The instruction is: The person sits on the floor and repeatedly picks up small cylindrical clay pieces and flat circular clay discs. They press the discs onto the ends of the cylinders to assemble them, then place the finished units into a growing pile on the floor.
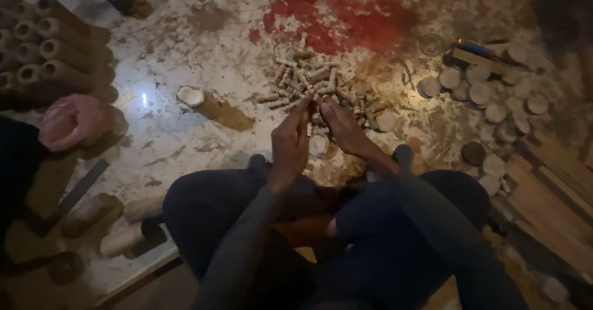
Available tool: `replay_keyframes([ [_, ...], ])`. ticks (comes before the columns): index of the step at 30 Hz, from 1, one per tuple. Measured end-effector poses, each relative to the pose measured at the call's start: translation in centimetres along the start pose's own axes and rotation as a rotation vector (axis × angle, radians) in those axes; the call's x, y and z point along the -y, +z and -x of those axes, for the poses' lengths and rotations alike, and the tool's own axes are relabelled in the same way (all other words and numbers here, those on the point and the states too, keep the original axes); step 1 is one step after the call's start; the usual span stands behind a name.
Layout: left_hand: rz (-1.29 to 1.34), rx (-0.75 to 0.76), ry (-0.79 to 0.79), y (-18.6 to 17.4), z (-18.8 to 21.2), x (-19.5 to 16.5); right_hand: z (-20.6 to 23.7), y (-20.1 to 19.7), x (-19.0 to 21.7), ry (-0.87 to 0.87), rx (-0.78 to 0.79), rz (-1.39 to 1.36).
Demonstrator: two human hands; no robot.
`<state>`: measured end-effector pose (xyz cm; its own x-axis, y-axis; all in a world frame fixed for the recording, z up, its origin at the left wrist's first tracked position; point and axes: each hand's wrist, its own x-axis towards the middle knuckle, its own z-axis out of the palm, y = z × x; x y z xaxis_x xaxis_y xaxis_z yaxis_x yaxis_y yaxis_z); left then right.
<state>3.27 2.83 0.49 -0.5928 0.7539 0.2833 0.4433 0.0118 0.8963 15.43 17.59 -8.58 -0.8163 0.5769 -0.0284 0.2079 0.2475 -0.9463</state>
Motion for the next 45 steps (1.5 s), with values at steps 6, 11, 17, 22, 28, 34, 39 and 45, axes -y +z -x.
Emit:
replay_keyframes([
  [6,-0.163,-0.081,0.324,-0.1,0.0,0.1,-0.1,0.4,-0.2,0.183,0.02,0.224],
  [11,-0.302,-0.033,0.333,0.1,0.1,0.8,-0.1,0.3,-0.8,-0.298,-0.068,0.209],
  [17,-0.307,-0.024,0.327,0.3,0.1,1.1,0.3,0.7,0.5,0.03,-0.011,0.093],
  [22,-0.31,-0.051,0.315,0.2,0.2,1.0,0.2,1.1,1.3,-0.083,-0.016,0.03],
  [28,-0.333,-0.011,0.363,-0.2,0.1,0.7,0.2,1.2,0.8,0.01,0.032,0.062],
  [34,-0.373,0.051,0.369,-1.5,-0.1,0.0,-0.1,0.5,1.1,0.166,-0.041,-0.226],
  [39,-0.062,0.05,0.089,-2.2,-0.2,-0.4,0.4,0.5,1.4,0.315,0.022,-0.188],
  [45,-0.166,0.058,0.285,-1.6,-0.5,-0.2,0.4,0.5,1.1,-0.253,0.125,-0.093],
])
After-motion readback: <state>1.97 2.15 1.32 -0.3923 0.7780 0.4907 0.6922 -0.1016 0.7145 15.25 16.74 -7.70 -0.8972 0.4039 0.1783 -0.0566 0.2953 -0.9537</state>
